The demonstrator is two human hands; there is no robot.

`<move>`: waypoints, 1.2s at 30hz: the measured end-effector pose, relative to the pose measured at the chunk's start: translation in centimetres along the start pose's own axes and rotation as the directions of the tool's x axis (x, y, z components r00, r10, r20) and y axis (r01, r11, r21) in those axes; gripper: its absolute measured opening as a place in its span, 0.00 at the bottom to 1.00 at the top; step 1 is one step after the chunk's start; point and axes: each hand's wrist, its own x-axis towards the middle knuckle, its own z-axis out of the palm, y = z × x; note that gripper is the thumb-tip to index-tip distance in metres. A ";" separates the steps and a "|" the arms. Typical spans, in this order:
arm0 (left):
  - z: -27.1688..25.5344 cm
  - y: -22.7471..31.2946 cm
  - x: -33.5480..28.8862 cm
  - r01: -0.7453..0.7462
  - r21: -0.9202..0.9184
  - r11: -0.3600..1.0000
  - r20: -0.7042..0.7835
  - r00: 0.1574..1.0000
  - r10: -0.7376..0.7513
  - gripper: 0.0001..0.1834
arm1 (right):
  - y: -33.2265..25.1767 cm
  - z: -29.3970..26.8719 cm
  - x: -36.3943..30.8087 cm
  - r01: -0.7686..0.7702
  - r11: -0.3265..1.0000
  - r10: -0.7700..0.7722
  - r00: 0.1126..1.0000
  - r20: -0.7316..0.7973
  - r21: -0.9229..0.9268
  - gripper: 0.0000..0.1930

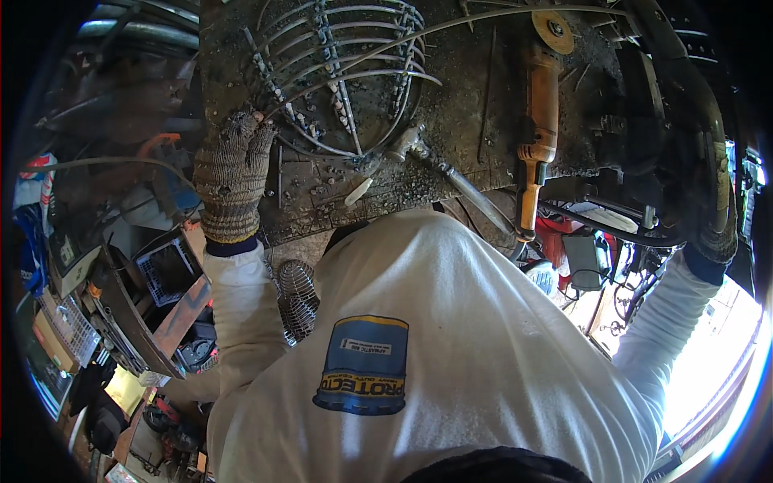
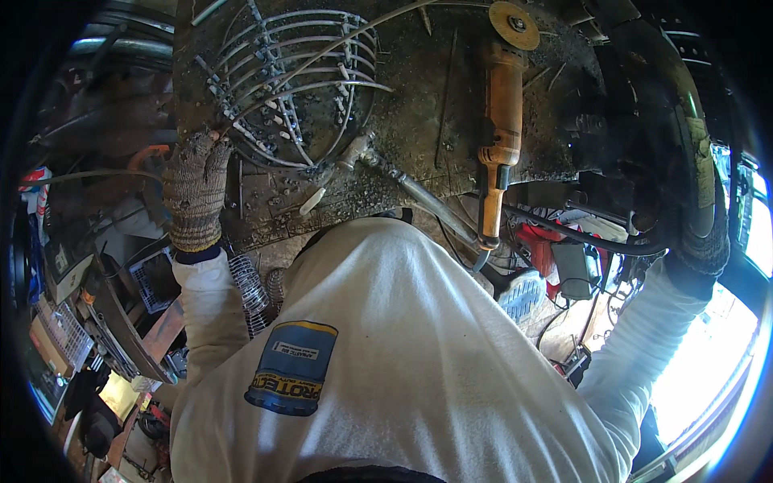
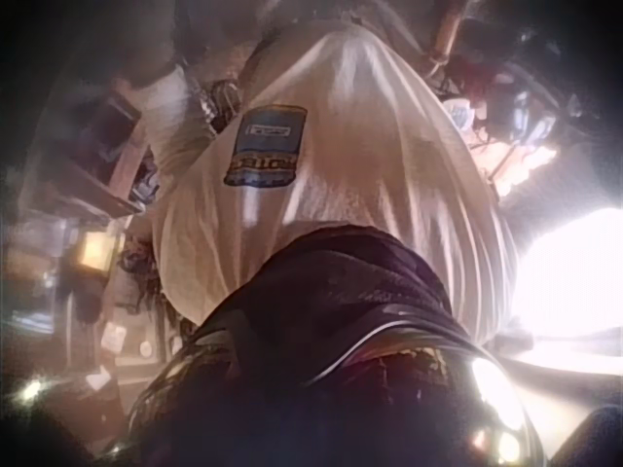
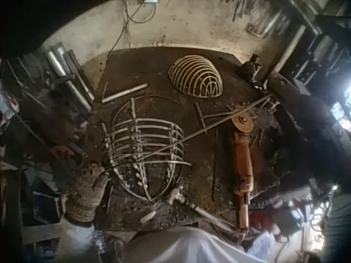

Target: The person holds curved metal bars against a circular frame, hits them with a hammer to align them, and uses an angle grinder to cut or smooth the metal pieces.

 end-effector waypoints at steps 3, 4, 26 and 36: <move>0.1 0.0 -0.1 -0.025 0.013 1.000 -0.014 1.000 0.026 0.11 | 0.0 0.0 0.0 -0.001 1.000 0.001 1.000 0.000 -0.004 0.27; 0.0 0.2 0.0 -0.015 0.036 0.999 -0.014 1.000 0.015 0.11 | 0.1 0.0 0.0 0.000 1.000 0.000 1.000 -0.002 0.000 0.27; -0.1 0.1 -0.1 0.102 -0.061 0.993 0.095 0.991 -0.096 0.13 | 1.4 -1.8 -0.5 0.023 0.998 -0.025 0.999 -0.033 -0.058 0.27; 0.3 -0.1 -0.9 0.105 0.324 0.940 0.203 0.963 -0.177 0.14 | 1.6 -2.5 -0.7 0.102 0.979 -0.106 0.994 -0.011 -0.179 0.28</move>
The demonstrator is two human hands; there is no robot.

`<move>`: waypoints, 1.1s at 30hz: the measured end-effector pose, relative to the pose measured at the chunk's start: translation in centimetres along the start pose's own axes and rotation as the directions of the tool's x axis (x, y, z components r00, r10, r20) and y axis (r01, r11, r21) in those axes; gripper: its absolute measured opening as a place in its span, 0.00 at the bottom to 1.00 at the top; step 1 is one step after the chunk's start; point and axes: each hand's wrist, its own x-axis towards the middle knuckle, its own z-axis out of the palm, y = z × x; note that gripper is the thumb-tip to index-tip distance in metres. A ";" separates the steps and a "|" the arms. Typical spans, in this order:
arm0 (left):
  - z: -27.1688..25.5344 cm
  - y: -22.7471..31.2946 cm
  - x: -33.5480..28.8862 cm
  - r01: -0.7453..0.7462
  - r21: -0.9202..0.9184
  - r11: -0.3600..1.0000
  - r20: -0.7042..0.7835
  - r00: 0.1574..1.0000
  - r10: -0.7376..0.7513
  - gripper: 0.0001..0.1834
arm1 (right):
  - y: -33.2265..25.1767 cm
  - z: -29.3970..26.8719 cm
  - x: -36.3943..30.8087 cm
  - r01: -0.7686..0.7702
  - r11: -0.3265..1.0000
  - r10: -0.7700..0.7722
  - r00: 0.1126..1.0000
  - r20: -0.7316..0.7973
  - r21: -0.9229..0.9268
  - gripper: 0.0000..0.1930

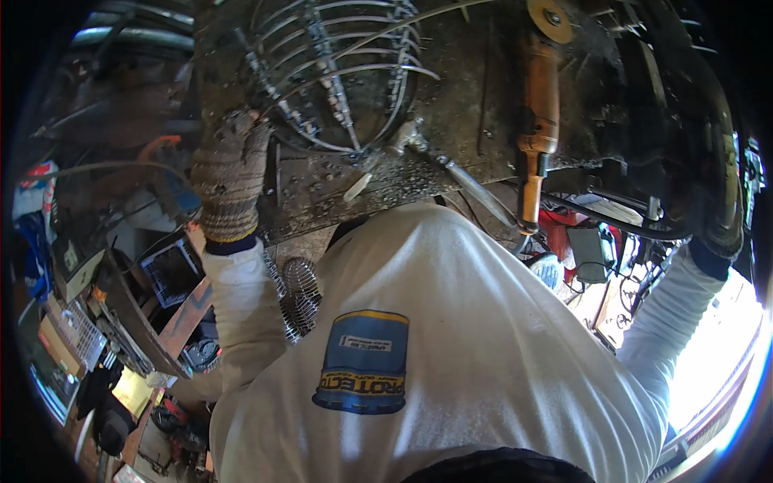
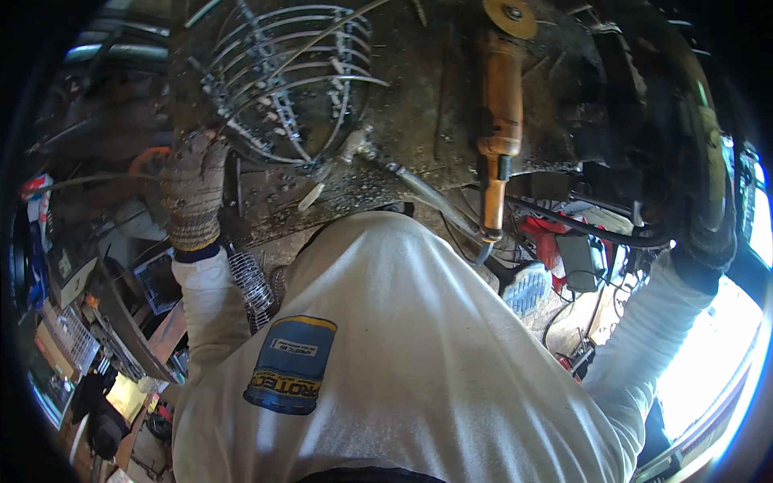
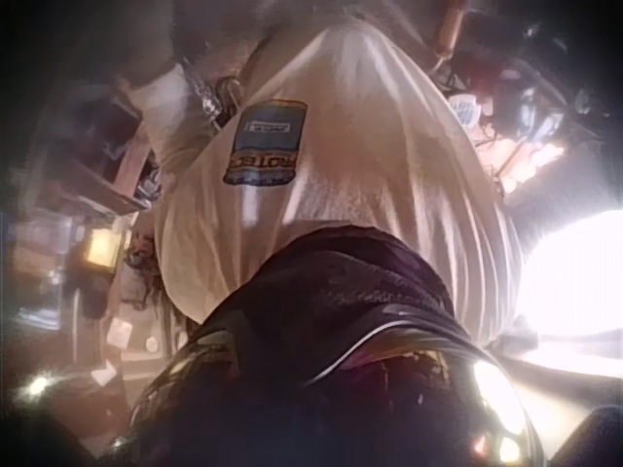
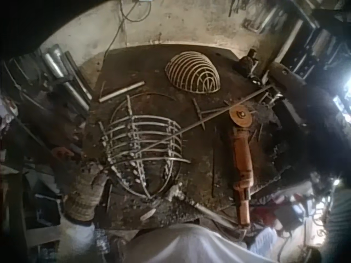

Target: The person holds curved metal bars against a circular frame, hits them with a hammer to align them, and uses an angle grinder to cut or smooth the metal pieces.

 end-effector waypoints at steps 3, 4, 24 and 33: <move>-0.5 0.0 0.3 0.005 -0.013 1.000 0.047 0.999 -0.004 0.14 | 0.1 -0.2 -0.3 -0.044 0.997 0.044 0.999 0.003 0.064 0.28; -0.7 -0.1 0.5 -0.084 -0.081 0.993 -0.016 0.996 0.083 0.13 | 0.2 -0.3 -0.4 -0.050 0.996 0.050 0.999 0.003 0.077 0.28; -5.0 -1.7 10.5 -0.017 -0.422 0.907 0.655 0.686 0.317 0.11 | 1.0 1.8 0.3 -0.053 0.988 0.043 0.997 0.071 0.143 0.29; -4.7 -2.6 10.9 0.117 -0.558 0.821 0.666 0.653 0.360 0.15 | 2.5 2.6 -0.2 -0.045 0.981 0.030 0.996 0.081 0.187 0.30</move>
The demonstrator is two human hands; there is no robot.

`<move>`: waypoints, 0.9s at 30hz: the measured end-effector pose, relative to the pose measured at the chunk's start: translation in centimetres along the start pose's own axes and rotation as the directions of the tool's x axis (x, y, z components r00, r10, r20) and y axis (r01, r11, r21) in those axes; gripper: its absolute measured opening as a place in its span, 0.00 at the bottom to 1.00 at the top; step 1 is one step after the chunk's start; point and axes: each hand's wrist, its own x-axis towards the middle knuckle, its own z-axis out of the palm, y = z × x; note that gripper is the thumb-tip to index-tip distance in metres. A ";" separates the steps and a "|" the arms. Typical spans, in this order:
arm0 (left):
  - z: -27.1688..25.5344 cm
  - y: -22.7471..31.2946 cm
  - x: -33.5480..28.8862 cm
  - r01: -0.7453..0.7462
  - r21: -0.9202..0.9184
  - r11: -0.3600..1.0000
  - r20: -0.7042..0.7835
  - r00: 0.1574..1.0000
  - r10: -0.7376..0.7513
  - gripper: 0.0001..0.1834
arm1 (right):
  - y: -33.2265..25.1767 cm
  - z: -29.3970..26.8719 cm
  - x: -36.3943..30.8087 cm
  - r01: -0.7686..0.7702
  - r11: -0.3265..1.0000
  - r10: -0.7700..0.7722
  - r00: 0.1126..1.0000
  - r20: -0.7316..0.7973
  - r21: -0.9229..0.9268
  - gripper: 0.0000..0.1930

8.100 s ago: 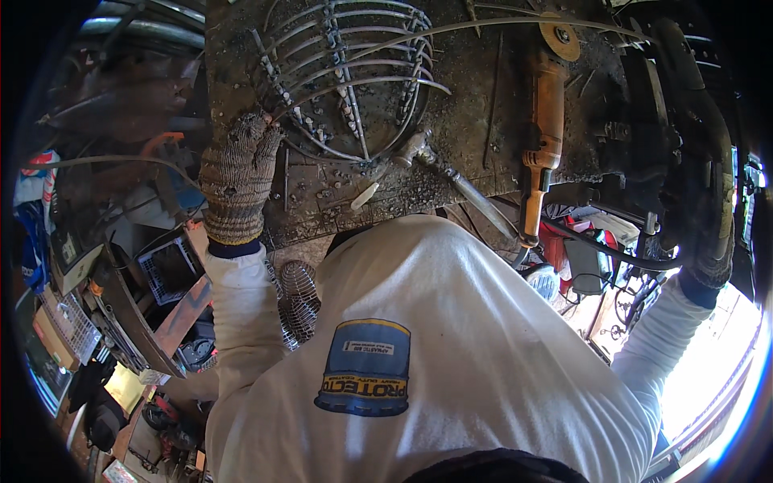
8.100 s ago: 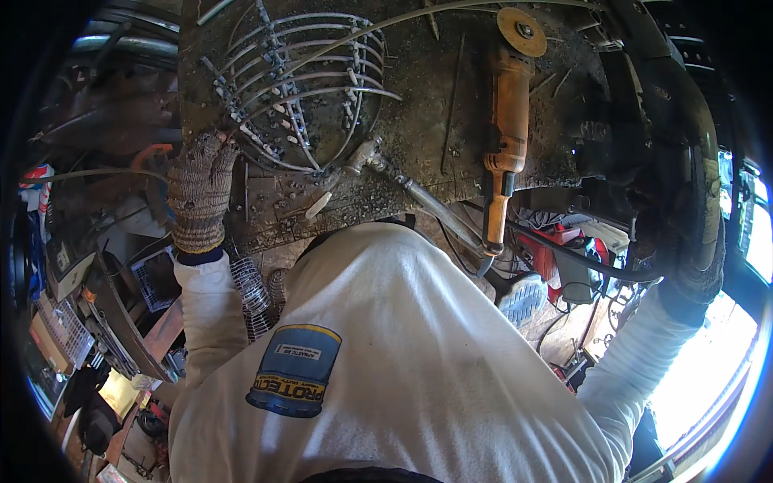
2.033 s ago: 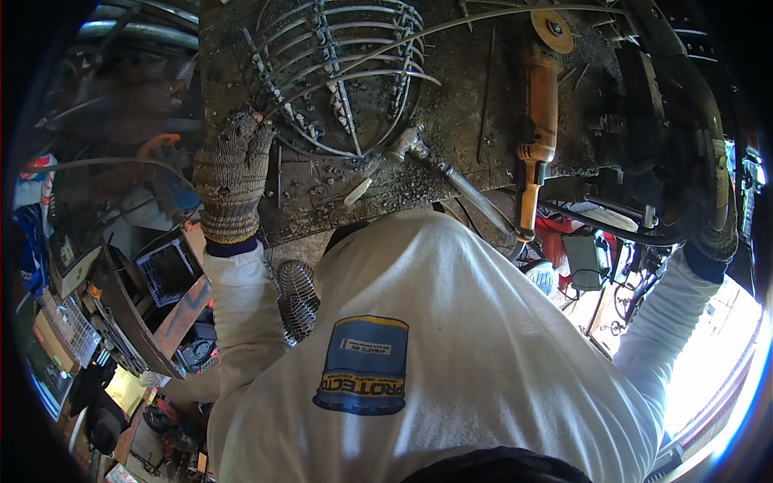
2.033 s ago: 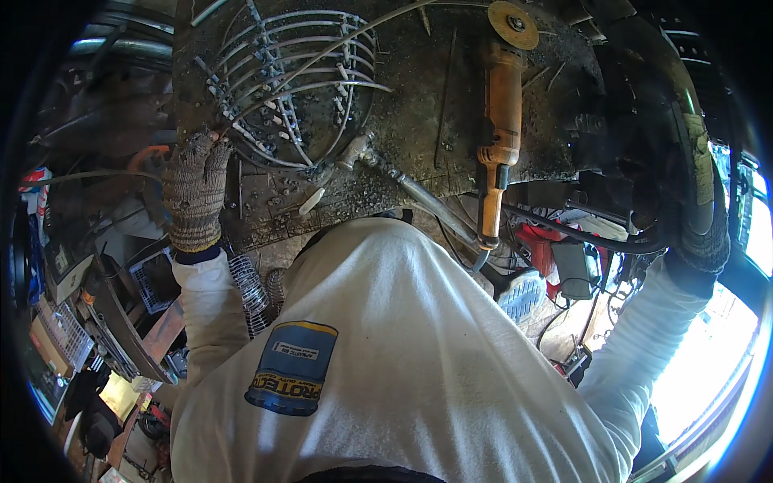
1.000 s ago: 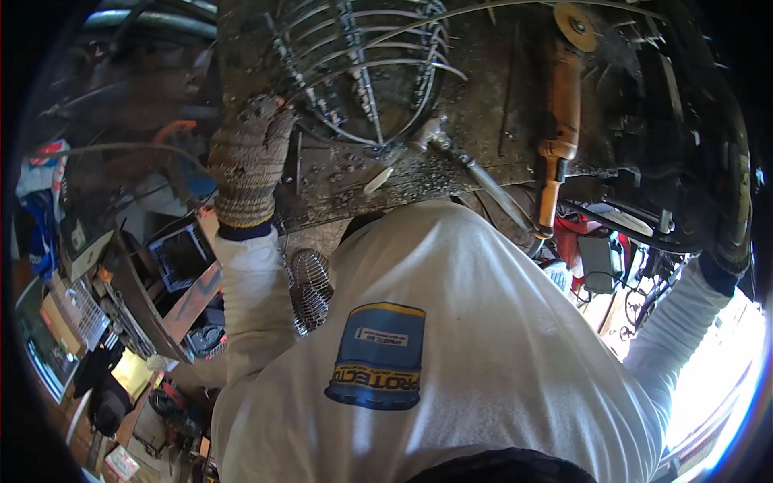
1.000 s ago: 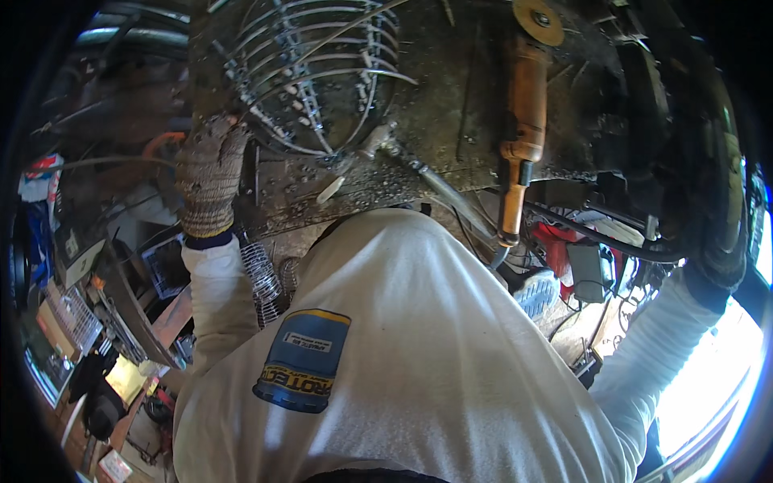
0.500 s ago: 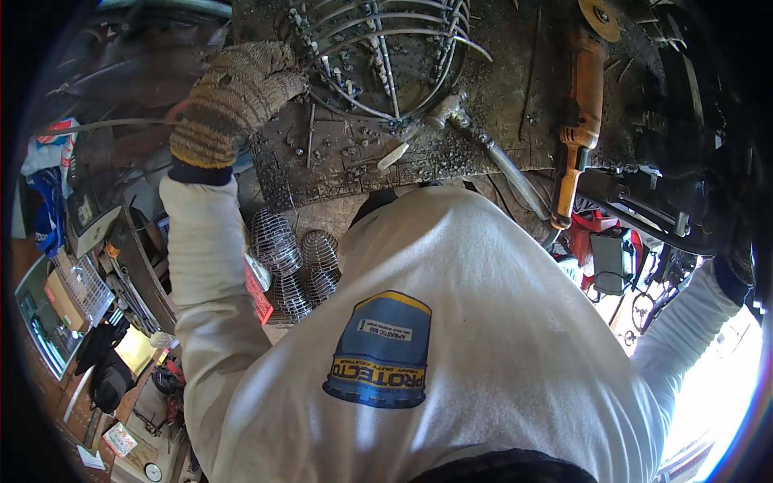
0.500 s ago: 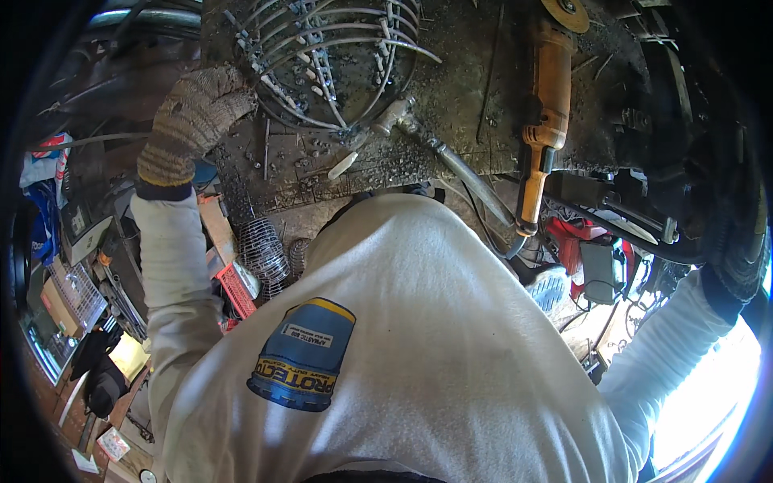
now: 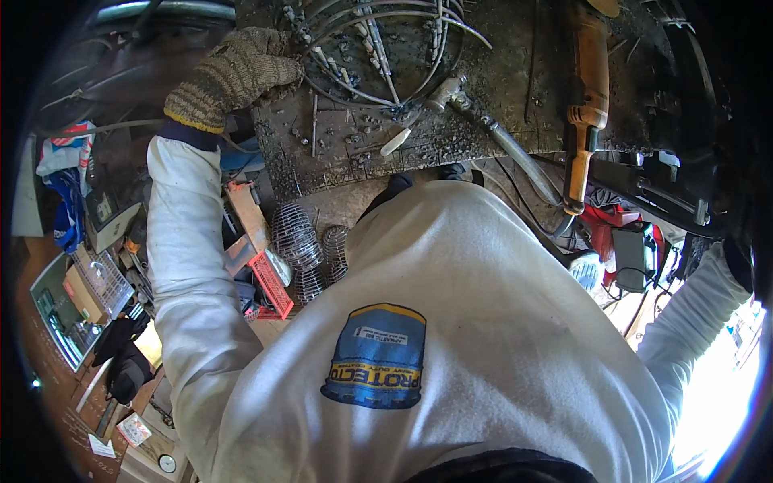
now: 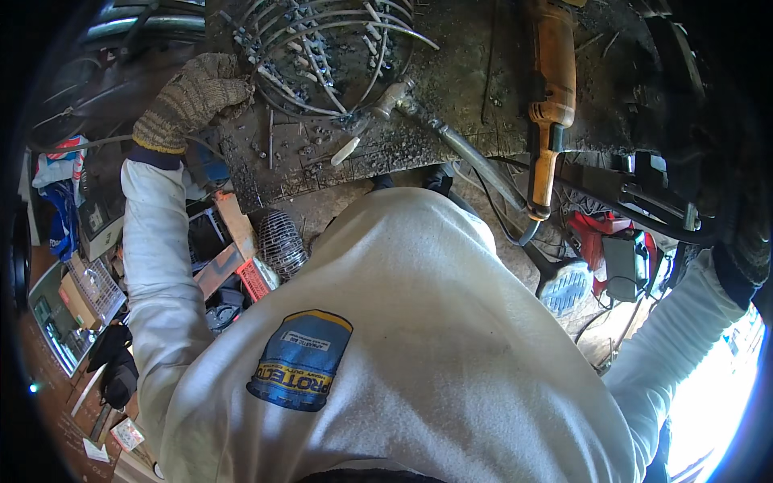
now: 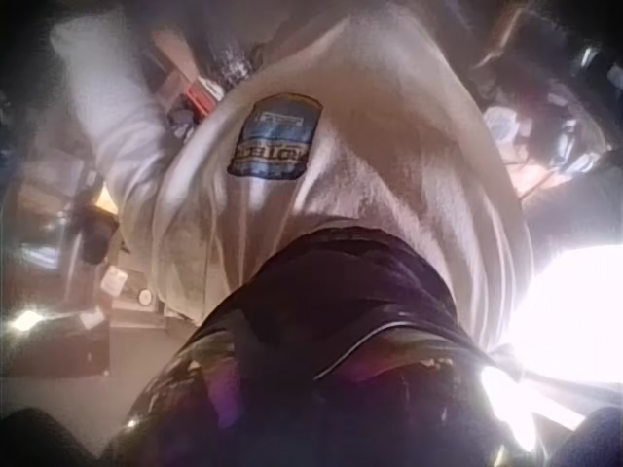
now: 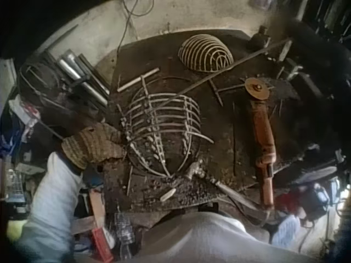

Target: The person holds curved metal bars against a circular frame, hits them with a hammer to align them, and uses an angle grinder to cut or smooth the metal pieces.

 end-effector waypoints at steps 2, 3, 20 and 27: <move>0.1 0.4 -0.3 -0.044 0.006 0.999 -0.012 0.999 0.044 0.15 | 0.2 0.0 -0.3 -0.004 1.000 0.004 1.000 -0.004 0.006 0.30; 0.2 0.5 -0.4 -0.084 0.007 0.996 -0.025 0.996 0.084 0.15 | 0.2 0.0 -0.4 -0.002 1.000 0.002 1.000 -0.007 0.013 0.30; 7.5 -1.0 -4.5 0.059 0.829 0.556 -0.350 0.830 0.435 0.15 | -2.4 2.2 0.1 -0.044 0.924 -0.055 0.968 0.246 0.379 0.27; 8.2 -0.8 -2.0 0.064 0.843 0.534 -0.384 0.766 0.515 0.16 | -0.6 -2.7 -2.6 -0.129 0.972 0.143 0.988 -0.055 0.198 0.28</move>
